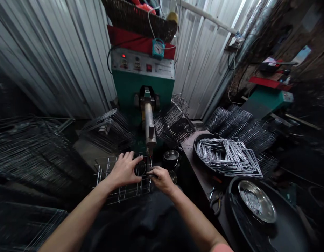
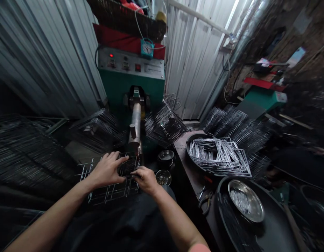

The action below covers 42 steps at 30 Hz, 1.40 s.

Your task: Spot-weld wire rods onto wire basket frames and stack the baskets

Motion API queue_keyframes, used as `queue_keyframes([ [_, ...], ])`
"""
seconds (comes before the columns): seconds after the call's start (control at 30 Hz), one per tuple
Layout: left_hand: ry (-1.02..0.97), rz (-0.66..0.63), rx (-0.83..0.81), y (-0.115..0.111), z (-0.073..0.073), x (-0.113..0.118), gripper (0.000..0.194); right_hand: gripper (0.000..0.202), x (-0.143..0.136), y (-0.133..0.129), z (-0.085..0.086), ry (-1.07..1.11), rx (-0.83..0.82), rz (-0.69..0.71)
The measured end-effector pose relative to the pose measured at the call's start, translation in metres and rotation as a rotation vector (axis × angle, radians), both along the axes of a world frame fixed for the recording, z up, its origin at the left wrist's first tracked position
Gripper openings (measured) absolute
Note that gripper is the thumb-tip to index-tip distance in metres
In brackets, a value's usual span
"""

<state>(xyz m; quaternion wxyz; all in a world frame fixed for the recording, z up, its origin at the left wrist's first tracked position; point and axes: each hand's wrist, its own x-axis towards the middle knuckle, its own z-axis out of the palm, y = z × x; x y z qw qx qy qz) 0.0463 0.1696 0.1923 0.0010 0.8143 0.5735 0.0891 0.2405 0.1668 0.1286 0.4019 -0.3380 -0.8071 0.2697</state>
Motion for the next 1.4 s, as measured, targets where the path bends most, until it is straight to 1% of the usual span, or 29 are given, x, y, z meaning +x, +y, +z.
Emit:
queue_keyframes([
  [0.07, -0.007, 0.003, 0.001, 0.006, -0.001, -0.001, 0.074, 0.017, -0.001, 0.005, 0.003, -0.011, 0.003, -0.020],
  [0.2, -0.030, 0.044, -0.010, 0.022, 0.002, 0.001, 0.071, 0.012, -0.003, 0.023, 0.011, -0.034, -0.002, -0.056],
  [0.3, -0.041, 0.063, -0.033, 0.028, 0.004, 0.003, 0.068, 0.009, -0.005, 0.032, 0.014, 0.000, -0.007, -0.049],
  [0.37, -0.043, 0.079, -0.039, 0.026, 0.003, 0.004, 0.068, 0.009, -0.005, 0.033, 0.015, 0.035, 0.003, -0.048],
  [0.47, -0.031, 0.102, 0.007, 0.021, 0.002, 0.006, 0.070, 0.012, -0.003, 0.026, 0.015, 0.040, 0.014, -0.037],
  [0.57, -0.041, 0.094, 0.015, 0.021, 0.000, 0.006, 0.073, 0.020, 0.005, 0.017, 0.012, 0.061, -0.023, -0.049],
  [0.63, -0.085, 0.104, -0.018, 0.027, -0.001, 0.005, 0.074, 0.032, 0.015, 0.008, 0.004, 0.133, -0.117, -0.137],
  [0.7, -0.135, 0.123, -0.054, 0.035, -0.004, 0.003, 0.074, 0.039, 0.028, -0.002, -0.010, 0.226, -0.284, -0.266],
  [0.77, -0.173, 0.136, -0.083, 0.043, -0.006, 0.001, 0.074, 0.034, 0.043, -0.014, -0.029, 0.299, -0.498, -0.371],
  [0.83, -0.196, 0.148, -0.100, 0.050, -0.007, -0.001, 0.073, 0.027, 0.059, -0.027, -0.050, 0.358, -0.737, -0.445],
  [0.9, -0.206, 0.150, -0.102, 0.055, -0.007, -0.002, 0.071, 0.027, 0.074, -0.038, -0.068, 0.423, -0.951, -0.505],
  [0.97, -0.204, 0.150, -0.096, 0.058, -0.006, -0.001, 0.071, 0.030, 0.086, -0.045, -0.079, 0.496, -1.073, -0.548],
  [1.0, -0.198, 0.151, -0.093, 0.059, -0.005, -0.001, 0.072, 0.031, 0.091, -0.046, -0.082, 0.529, -1.097, -0.561],
  [1.07, -0.174, 0.160, -0.096, 0.060, -0.003, 0.001, 0.071, 0.033, 0.099, -0.048, -0.081, 0.588, -1.118, -0.584],
  [1.17, -0.122, 0.167, -0.103, 0.061, -0.001, 0.004, 0.068, 0.037, 0.109, -0.054, -0.072, 0.658, -1.115, -0.601],
  [1.23, -0.091, 0.162, -0.095, 0.061, 0.000, 0.004, 0.068, 0.039, 0.113, -0.065, -0.066, 0.690, -1.069, -0.580],
  [1.3, -0.071, 0.155, -0.093, 0.062, 0.001, 0.005, 0.068, 0.041, 0.115, -0.082, -0.065, 0.725, -1.040, -0.542],
  [1.4, -0.076, 0.145, -0.125, 0.066, 0.004, 0.005, 0.069, 0.047, 0.116, -0.108, -0.073, 0.769, -1.108, -0.498],
])
